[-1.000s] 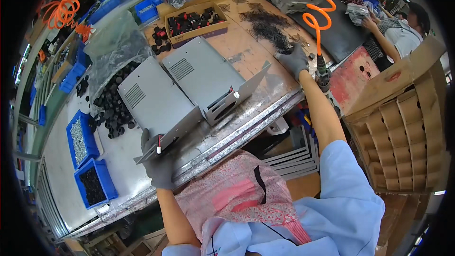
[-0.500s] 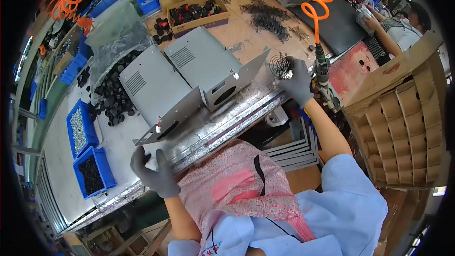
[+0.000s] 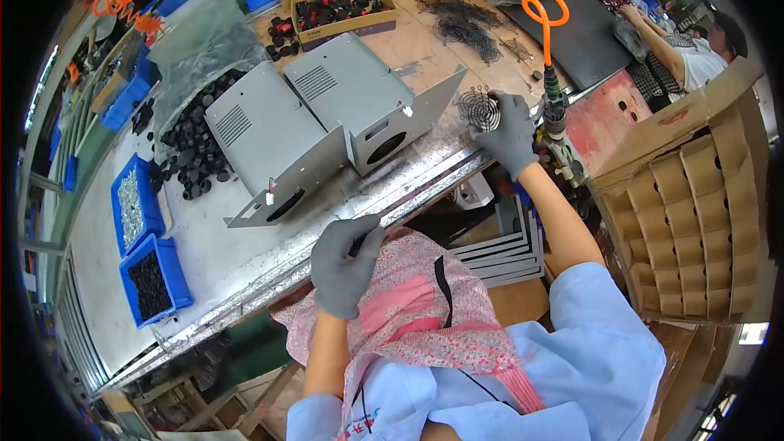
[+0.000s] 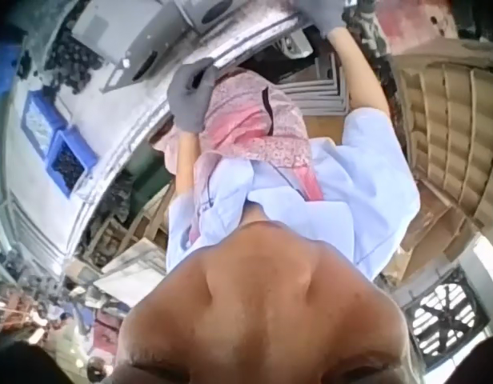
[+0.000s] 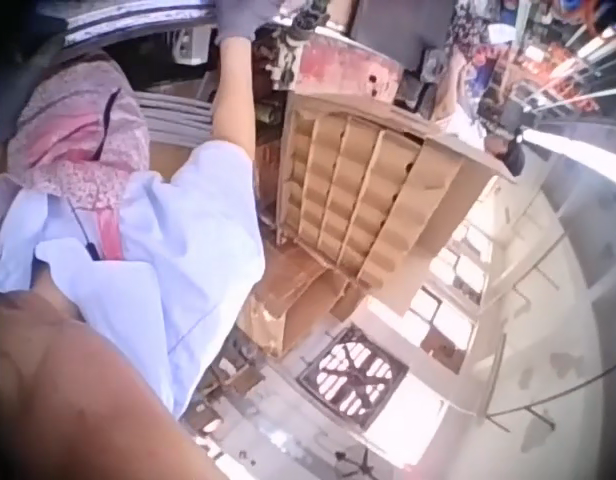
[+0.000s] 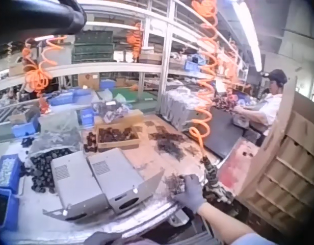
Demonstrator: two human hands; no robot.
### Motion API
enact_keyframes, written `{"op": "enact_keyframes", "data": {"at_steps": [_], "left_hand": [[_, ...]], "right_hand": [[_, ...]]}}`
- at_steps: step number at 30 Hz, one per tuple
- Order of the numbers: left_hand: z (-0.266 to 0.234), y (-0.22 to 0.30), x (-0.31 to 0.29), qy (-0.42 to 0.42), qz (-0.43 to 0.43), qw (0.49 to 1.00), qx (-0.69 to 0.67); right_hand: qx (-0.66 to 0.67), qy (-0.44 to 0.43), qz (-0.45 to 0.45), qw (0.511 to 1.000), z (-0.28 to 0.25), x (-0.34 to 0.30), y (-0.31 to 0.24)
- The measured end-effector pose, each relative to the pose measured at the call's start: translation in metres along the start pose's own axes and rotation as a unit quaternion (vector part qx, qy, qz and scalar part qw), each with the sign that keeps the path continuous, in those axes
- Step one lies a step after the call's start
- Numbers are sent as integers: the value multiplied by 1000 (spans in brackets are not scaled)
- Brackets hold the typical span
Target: Assembling electronic panels by attaching fans and rubber feet using a pneumatic screwdriver on a production line.
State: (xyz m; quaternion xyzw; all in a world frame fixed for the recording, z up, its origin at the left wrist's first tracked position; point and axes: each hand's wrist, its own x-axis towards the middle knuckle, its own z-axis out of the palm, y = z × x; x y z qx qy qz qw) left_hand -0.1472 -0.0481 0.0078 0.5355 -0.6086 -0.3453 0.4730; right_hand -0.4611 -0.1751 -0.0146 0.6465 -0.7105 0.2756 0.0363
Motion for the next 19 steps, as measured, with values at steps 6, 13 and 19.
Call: {"op": "enact_keyframes", "data": {"at_steps": [6,13,19], "left_hand": [[2,-1,13,-47,-103,992,-60],[20,13,33,-158,-158,947,-230],[2,10,25,-148,-196,943,-226]], "right_hand": [[13,15,-174,985,-30,-33,-54],[80,-112,-293,946,-50,-57,-112],[125,-218,-245,936,-41,-62,-124]]}}
